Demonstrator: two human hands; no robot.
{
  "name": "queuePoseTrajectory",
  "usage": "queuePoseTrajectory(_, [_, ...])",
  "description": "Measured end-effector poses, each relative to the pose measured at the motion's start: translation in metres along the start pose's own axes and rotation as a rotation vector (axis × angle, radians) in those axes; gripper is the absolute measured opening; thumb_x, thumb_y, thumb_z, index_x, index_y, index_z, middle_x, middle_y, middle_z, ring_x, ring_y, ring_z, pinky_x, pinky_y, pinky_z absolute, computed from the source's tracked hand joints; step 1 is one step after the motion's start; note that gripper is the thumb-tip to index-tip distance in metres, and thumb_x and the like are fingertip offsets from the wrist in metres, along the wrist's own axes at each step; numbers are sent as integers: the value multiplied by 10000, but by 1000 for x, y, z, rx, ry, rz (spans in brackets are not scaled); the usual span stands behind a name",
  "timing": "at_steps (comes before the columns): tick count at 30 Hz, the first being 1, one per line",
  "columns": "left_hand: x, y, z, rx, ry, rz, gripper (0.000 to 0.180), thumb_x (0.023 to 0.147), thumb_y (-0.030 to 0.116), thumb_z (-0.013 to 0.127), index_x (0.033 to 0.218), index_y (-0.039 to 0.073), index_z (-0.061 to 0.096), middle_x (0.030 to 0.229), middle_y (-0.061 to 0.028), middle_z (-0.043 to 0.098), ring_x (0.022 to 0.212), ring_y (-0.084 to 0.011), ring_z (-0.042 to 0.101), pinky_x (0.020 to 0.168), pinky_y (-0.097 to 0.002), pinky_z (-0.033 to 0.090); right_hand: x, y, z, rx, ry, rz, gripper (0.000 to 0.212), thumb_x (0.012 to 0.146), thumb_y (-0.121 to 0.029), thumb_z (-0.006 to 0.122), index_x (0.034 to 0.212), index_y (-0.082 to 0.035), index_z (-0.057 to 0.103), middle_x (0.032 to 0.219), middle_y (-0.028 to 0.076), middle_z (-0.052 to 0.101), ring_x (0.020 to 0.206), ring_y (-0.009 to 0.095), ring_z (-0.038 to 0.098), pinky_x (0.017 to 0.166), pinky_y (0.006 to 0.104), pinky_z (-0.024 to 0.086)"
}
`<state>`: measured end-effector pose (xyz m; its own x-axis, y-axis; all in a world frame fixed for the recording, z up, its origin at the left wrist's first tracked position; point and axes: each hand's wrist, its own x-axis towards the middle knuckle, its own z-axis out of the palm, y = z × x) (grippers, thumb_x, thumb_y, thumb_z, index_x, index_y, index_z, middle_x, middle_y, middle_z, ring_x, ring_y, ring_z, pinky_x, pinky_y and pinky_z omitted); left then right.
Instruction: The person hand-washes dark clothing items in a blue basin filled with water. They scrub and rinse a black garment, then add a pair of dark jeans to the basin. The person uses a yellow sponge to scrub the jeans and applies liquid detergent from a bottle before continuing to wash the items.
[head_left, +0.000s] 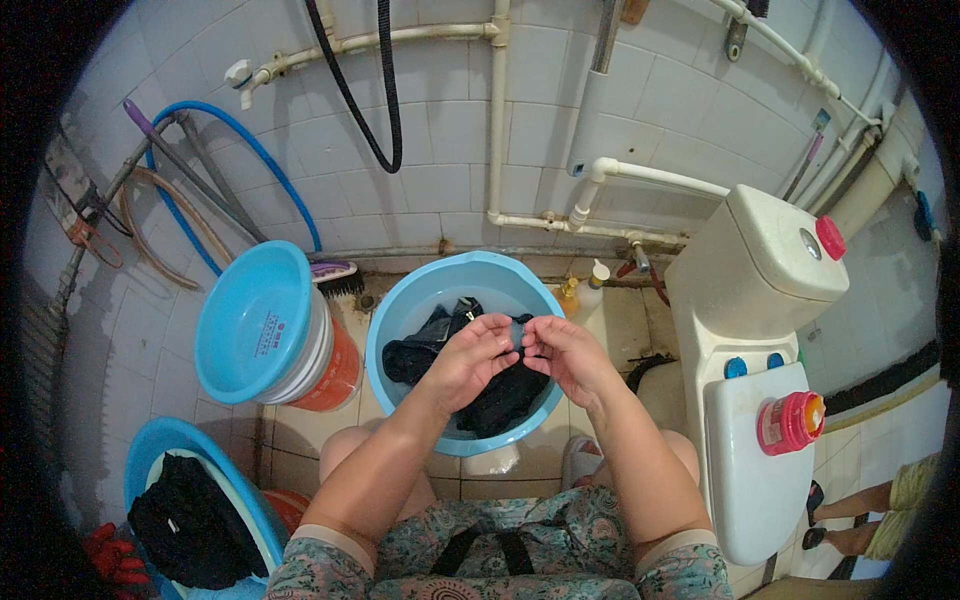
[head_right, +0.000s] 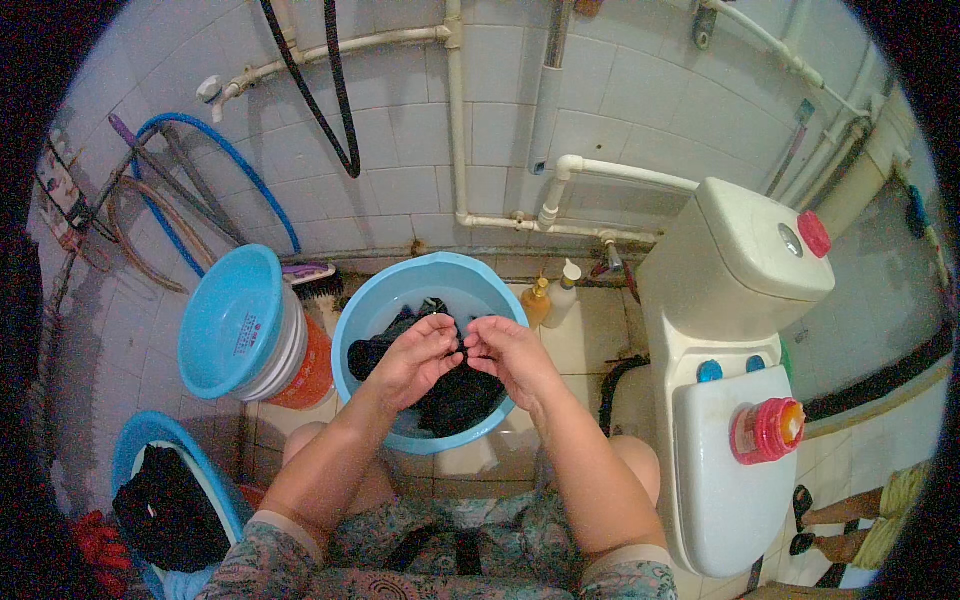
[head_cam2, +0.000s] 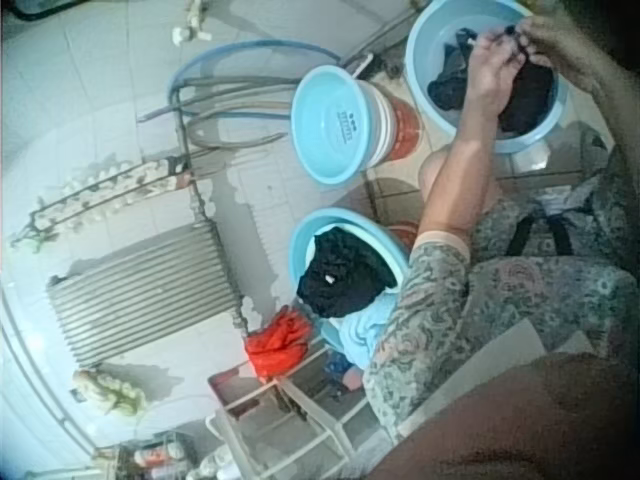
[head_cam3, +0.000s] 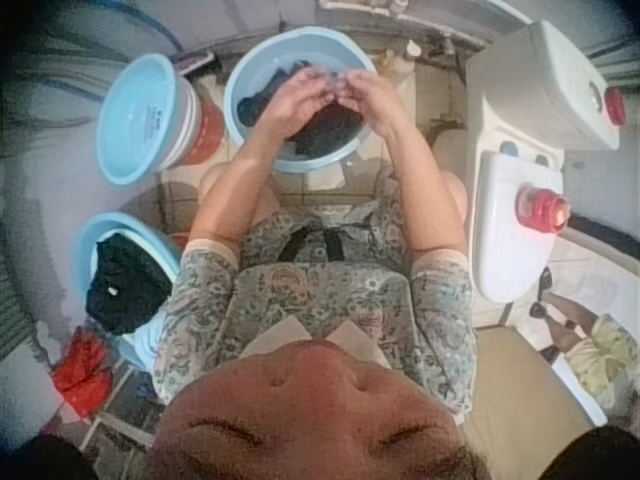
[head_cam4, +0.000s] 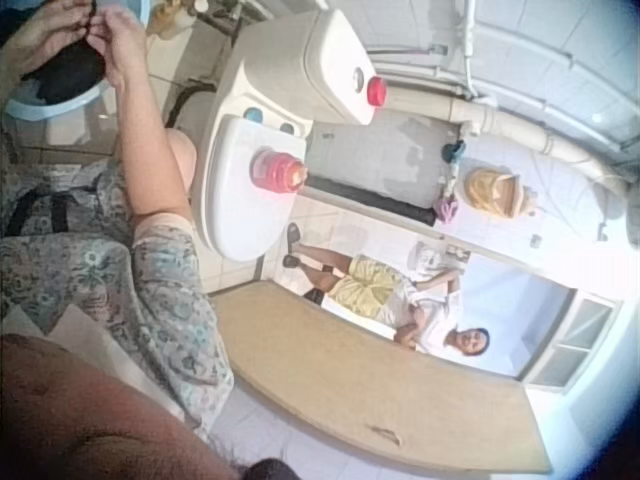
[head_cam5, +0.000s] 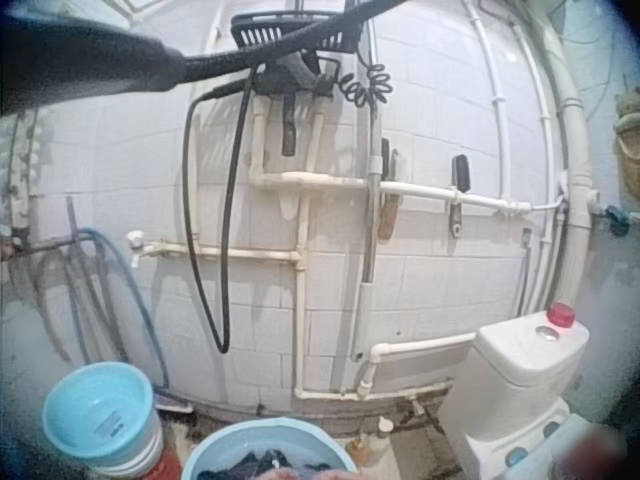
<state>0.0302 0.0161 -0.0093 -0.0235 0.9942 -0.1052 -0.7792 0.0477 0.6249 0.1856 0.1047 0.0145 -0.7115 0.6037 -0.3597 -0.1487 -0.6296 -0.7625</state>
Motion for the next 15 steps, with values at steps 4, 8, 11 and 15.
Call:
queuePoseTrajectory(4, [-1,-1,0,92,13,-7,216,862,102,575,1064,92,498,946,1,558,891,-113,556,816,-286,469,1,-1,-1,265,-45,20,112,893,-193,533,880,-82,546,812,24,587,721,121,560,668,257,492])
queuePoseTrajectory(8, [0,-3,-3,114,1,-15,212,866,110,573,1064,101,498,940,7,542,876,-99,544,803,-277,464,4,-1,-7,342,-122,8,113,894,-195,527,868,-85,527,799,24,579,706,119,546,647,255,479])
queuePoseTrajectory(11, [-1,-3,-1,114,-8,-10,200,874,117,566,1061,102,498,932,11,541,863,-96,542,793,-276,462,3,-2,-6,353,-182,4,108,893,-186,526,860,-84,512,777,15,559,680,114,523,636,254,468])
queuePoseTrajectory(15, [0,-5,-3,98,-18,-22,185,884,119,553,1061,102,499,932,10,541,855,-96,540,785,-279,464,0,-4,0,367,-168,-13,103,895,-169,512,838,-84,497,754,6,530,647,109,497,626,256,457])
